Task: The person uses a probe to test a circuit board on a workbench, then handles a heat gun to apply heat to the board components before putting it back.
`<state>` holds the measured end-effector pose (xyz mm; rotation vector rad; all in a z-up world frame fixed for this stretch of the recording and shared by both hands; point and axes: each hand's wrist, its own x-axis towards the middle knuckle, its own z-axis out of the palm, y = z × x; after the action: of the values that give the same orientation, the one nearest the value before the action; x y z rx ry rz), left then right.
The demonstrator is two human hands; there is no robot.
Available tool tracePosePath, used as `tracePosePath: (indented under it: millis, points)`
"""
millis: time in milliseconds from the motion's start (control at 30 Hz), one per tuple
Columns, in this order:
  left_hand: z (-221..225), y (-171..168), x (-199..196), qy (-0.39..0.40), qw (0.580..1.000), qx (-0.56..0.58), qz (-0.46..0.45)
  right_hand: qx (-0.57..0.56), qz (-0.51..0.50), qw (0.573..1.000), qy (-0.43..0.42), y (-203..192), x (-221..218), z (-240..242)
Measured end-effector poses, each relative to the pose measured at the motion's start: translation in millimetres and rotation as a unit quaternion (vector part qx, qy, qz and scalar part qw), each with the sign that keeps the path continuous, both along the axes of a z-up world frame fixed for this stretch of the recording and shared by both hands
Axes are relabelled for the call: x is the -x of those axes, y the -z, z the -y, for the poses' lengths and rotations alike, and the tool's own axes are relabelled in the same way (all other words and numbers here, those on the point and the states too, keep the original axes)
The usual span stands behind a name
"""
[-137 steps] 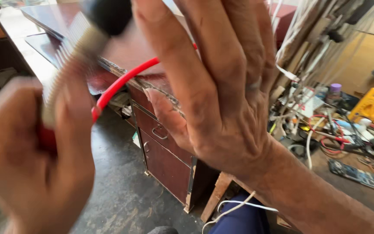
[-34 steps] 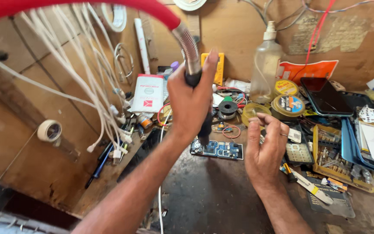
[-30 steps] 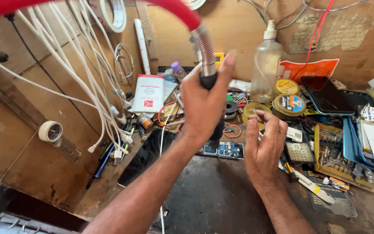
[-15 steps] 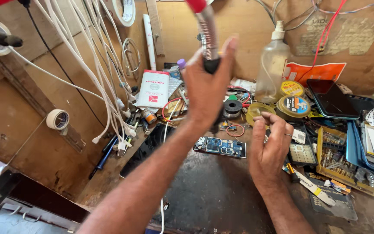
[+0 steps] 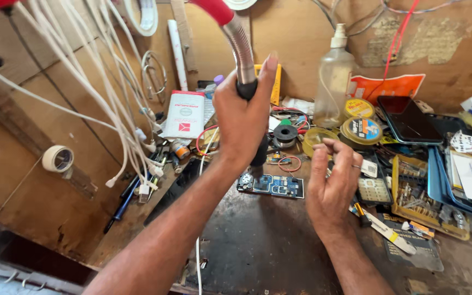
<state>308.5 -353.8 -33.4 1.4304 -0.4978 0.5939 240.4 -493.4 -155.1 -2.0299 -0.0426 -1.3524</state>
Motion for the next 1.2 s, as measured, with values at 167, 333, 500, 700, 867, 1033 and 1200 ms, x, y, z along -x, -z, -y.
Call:
tracePosePath:
  millis: [167,333,500,700,867,1033,1200]
  points:
    - [20,7,-2,-0.021,0.996,0.012,0.085,0.009,0.003,1.000,-0.020,0,-1,-5]
    - [1,-1,-10,-0.079,0.994,-0.022,0.076,0.008,0.004,1.000,-0.011,0,0,-4]
    - [5,5,11,0.022,0.999,0.023,0.028,0.007,-0.009,1.000,-0.009,1,-5,-6]
    - [6,-4,-1,-0.081,0.992,-0.009,0.092,0.005,0.004,1.000,-0.004,-1,2,-4]
    - [12,0,9,-0.006,0.999,-0.014,0.034,-0.022,-0.010,1.000,-0.010,-4,0,-4]
    - [18,0,-1,-0.045,0.997,-0.011,0.060,0.004,0.004,1.000,-0.008,-3,7,-3]
    - [11,4,2,-0.034,0.999,-0.011,0.032,-0.016,0.000,1.000,-0.013,-7,3,0]
